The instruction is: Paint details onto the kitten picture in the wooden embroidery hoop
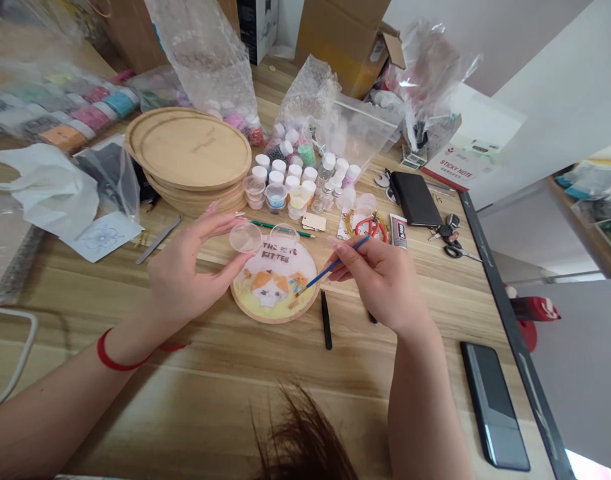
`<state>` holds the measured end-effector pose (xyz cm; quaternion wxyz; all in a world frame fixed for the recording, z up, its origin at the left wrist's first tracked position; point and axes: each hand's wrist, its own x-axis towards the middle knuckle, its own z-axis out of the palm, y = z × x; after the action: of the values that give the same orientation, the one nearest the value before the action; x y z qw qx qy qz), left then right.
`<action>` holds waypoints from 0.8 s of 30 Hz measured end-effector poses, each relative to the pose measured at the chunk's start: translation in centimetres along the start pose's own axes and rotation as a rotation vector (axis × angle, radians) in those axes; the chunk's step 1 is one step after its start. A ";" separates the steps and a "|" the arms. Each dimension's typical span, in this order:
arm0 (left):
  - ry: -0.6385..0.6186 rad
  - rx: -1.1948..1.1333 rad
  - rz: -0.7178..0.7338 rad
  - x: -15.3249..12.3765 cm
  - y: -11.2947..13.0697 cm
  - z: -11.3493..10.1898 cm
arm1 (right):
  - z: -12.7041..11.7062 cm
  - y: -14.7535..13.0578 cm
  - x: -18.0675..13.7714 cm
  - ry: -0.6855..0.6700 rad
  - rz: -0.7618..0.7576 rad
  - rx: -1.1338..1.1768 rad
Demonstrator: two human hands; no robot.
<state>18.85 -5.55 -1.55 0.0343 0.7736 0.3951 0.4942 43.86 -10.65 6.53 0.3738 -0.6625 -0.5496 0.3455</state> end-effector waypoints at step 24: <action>0.016 -0.013 0.024 0.2 0.1 0.1 | -0.9 0.0 -0.1 0.009 0.012 -0.109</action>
<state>18.98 -5.47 -1.40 0.0300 0.7740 0.3830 0.5034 44.61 -10.88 6.99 0.3373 -0.6867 -0.5620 0.3144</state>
